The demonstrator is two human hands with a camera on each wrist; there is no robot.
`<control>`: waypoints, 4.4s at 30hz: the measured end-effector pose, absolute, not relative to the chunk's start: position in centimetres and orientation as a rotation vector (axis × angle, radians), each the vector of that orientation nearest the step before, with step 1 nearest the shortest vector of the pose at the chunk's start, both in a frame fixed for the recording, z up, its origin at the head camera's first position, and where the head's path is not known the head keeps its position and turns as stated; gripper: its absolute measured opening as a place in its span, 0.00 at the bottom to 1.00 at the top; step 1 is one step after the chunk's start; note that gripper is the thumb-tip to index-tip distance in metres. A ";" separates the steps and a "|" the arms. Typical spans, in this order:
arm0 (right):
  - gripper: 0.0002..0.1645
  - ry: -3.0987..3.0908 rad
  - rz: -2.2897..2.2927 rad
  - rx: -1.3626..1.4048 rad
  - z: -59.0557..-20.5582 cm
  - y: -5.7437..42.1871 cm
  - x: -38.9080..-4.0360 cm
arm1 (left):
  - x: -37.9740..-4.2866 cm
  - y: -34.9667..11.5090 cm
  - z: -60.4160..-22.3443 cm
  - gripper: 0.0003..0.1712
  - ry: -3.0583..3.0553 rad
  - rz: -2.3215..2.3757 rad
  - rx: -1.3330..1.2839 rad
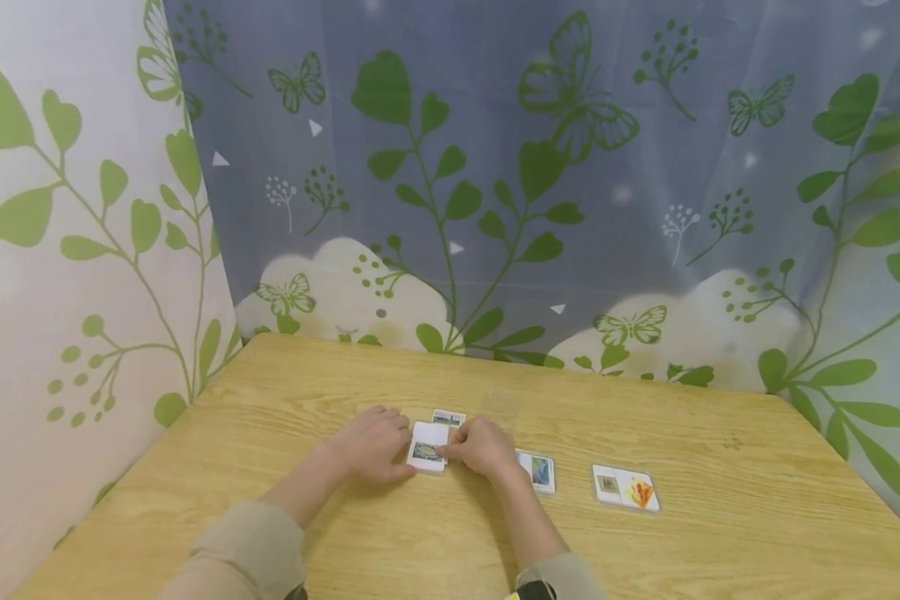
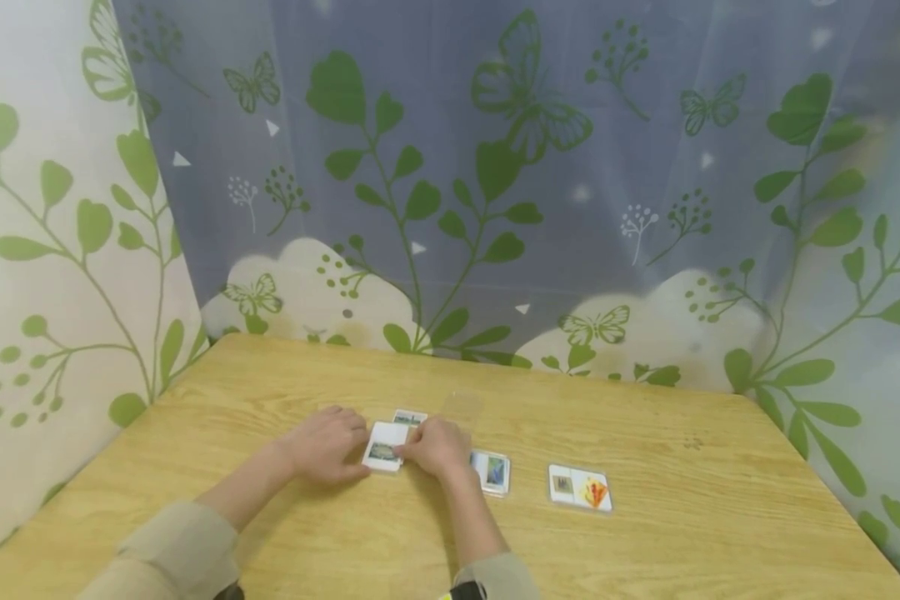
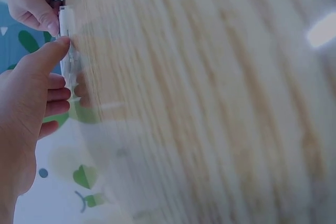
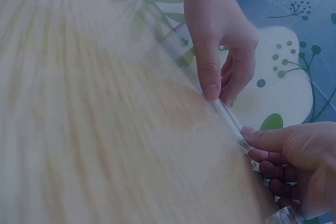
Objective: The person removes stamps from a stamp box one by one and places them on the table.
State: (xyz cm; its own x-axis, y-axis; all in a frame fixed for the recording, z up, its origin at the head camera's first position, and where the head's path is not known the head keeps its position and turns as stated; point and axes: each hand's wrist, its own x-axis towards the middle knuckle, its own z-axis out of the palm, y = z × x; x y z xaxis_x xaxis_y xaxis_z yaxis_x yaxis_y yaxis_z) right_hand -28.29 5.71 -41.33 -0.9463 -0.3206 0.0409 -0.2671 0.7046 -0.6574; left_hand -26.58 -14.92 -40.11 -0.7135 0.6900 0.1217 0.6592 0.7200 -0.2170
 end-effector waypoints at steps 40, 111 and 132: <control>0.08 2.631 -1.375 -0.517 -41.0 7.6 -30.2 | -26.7 -14.8 -40.0 0.24 -2.742 0.253 -1.074; 0.07 3.104 -1.190 -0.150 -41.9 7.2 -35.0 | -26.3 -15.0 -39.8 0.25 -2.763 0.331 -1.103; 0.07 3.168 -1.102 -0.042 -41.9 7.1 -34.7 | -26.4 -15.0 -40.0 0.24 -2.737 0.321 -1.106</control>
State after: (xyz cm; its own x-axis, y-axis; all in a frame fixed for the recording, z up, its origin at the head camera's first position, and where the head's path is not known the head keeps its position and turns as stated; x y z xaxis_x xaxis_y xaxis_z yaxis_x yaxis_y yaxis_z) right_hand -34.73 7.13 -41.92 -0.9771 0.0459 0.2080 -0.0930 0.7865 -0.6106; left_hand -26.36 -15.01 -39.97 -0.7098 0.7001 0.0779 0.6631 0.7014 -0.2613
